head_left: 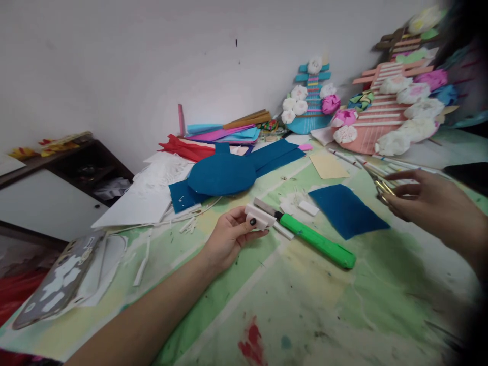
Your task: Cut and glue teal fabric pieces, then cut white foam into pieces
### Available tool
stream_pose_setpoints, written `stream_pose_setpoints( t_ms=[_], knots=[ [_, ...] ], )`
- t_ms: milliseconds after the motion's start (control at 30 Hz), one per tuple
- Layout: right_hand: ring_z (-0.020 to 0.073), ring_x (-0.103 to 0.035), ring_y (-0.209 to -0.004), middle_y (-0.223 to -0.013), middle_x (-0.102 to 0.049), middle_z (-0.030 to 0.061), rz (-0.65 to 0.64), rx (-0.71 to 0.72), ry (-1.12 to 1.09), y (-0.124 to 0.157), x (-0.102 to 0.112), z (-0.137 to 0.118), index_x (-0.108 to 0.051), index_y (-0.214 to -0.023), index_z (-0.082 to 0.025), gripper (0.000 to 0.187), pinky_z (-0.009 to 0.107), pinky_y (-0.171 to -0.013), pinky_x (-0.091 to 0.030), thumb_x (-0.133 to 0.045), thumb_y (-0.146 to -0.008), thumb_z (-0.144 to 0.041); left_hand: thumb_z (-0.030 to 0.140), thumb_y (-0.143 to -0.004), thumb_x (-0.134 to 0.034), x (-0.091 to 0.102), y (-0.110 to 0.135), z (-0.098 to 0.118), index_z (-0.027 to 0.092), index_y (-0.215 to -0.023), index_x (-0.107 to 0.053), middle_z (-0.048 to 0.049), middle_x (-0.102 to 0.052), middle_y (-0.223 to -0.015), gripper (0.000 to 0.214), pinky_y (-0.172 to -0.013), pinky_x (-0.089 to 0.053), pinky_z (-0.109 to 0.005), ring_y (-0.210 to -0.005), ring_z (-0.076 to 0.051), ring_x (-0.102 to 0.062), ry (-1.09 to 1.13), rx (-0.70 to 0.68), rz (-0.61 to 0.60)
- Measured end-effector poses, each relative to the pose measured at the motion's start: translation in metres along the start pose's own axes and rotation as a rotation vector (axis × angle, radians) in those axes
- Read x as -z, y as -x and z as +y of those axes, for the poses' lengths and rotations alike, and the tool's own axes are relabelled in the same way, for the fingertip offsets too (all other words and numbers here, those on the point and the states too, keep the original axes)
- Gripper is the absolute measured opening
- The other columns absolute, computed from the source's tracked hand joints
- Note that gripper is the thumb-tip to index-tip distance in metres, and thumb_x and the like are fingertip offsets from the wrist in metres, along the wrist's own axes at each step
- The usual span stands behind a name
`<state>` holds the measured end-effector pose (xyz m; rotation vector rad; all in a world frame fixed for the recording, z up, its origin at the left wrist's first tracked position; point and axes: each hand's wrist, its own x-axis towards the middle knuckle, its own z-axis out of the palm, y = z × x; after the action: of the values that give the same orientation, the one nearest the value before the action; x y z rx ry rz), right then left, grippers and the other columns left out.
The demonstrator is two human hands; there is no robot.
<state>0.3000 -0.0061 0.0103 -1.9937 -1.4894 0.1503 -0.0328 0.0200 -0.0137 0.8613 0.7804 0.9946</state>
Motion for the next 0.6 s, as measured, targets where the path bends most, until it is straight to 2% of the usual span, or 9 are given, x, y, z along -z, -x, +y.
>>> stream_pose_setpoints(
  t_ms=[33, 67, 100, 167, 233, 367, 500, 600],
  knots=[
    [0.0133, -0.054, -0.053, -0.072, -0.065, 0.0072, -0.049, -0.002, -0.191, 0.010, -0.003, -0.012, -0.057, -0.112, -0.015, 0.032, 0.028, -0.048, -0.036, -0.060, -0.083, -0.030, 0.016, -0.067, -0.080, 0.000, 0.000, 0.000, 0.012, -0.091, -0.070, -0.0057, -0.072, -0.088, 0.026, -0.076, -0.060, -0.031, -0.079, -0.016, -0.068, -0.002, 0.002, -0.004],
    [0.0130, -0.051, -0.054, -0.071, -0.062, 0.0050, -0.099, 0.057, -0.276, 0.021, -0.006, -0.026, -0.056, -0.114, -0.016, 0.035, 0.027, -0.048, -0.035, -0.060, -0.084, -0.033, 0.016, -0.067, -0.080, 0.000, 0.000, 0.000, 0.012, -0.091, -0.070, -0.0054, -0.071, -0.087, 0.026, -0.076, -0.060, -0.031, -0.079, -0.016, -0.068, -0.005, 0.000, -0.008],
    [0.0120, -0.046, -0.052, -0.067, -0.057, 0.0015, -0.179, 0.165, -0.258, 0.032, -0.011, -0.039, -0.058, -0.113, -0.017, 0.037, 0.027, -0.047, -0.034, -0.061, -0.083, -0.037, 0.017, -0.067, -0.080, 0.000, 0.000, 0.000, 0.012, -0.090, -0.070, -0.0053, -0.071, -0.087, 0.025, -0.077, -0.060, -0.031, -0.079, -0.016, -0.068, -0.006, -0.001, -0.011],
    [0.0119, -0.041, -0.053, -0.059, -0.048, -0.0033, -0.302, 0.365, -0.174, 0.053, -0.021, -0.061, -0.061, -0.097, -0.019, 0.029, 0.026, -0.049, -0.033, -0.067, -0.078, -0.040, 0.017, -0.066, -0.081, -0.001, 0.001, 0.000, 0.012, -0.088, -0.070, -0.0053, -0.071, -0.086, 0.025, -0.077, -0.060, -0.032, -0.079, -0.016, -0.068, -0.008, -0.002, -0.016],
    [0.0107, -0.039, -0.051, -0.055, -0.045, -0.0051, -0.353, 0.439, -0.162, 0.068, -0.031, -0.075, -0.058, -0.079, -0.020, 0.022, 0.024, -0.047, -0.030, -0.070, -0.074, -0.038, 0.017, -0.065, -0.082, -0.002, 0.001, 0.001, 0.012, -0.086, -0.070, -0.0054, -0.071, -0.085, 0.025, -0.077, -0.060, -0.032, -0.079, -0.017, -0.068, -0.015, 0.002, -0.017],
    [0.0096, -0.041, -0.049, -0.052, -0.047, -0.0065, -0.412, 0.507, -0.146, 0.080, -0.041, -0.082, -0.056, -0.073, -0.021, 0.011, 0.023, -0.046, -0.028, -0.065, -0.073, -0.027, 0.018, -0.066, -0.081, -0.003, 0.002, 0.000, 0.012, -0.086, -0.070, -0.0060, -0.070, -0.086, 0.024, -0.076, -0.060, -0.032, -0.079, -0.016, -0.067, -0.043, 0.000, -0.036],
    [0.0092, -0.042, -0.049, -0.058, -0.055, -0.0043, -0.408, 0.536, -0.167, 0.080, -0.043, -0.081, -0.057, -0.071, -0.021, 0.005, 0.023, -0.046, -0.029, -0.061, -0.074, -0.023, 0.018, -0.067, -0.080, -0.001, 0.002, -0.003, 0.013, -0.087, -0.070, -0.0058, -0.069, -0.088, 0.023, -0.074, -0.060, -0.030, -0.080, -0.016, -0.066, -0.041, 0.000, -0.080],
    [0.0092, -0.042, -0.048, -0.059, -0.056, -0.0040, -0.395, 0.536, -0.171, 0.081, -0.043, -0.080, -0.057, -0.073, -0.021, 0.004, 0.023, -0.046, -0.029, -0.060, -0.074, -0.022, 0.019, -0.068, -0.080, 0.000, 0.002, -0.004, 0.013, -0.088, -0.071, -0.0053, -0.069, -0.088, 0.023, -0.076, -0.060, -0.031, -0.081, -0.016, -0.067, -0.027, 0.003, -0.103]
  ],
)
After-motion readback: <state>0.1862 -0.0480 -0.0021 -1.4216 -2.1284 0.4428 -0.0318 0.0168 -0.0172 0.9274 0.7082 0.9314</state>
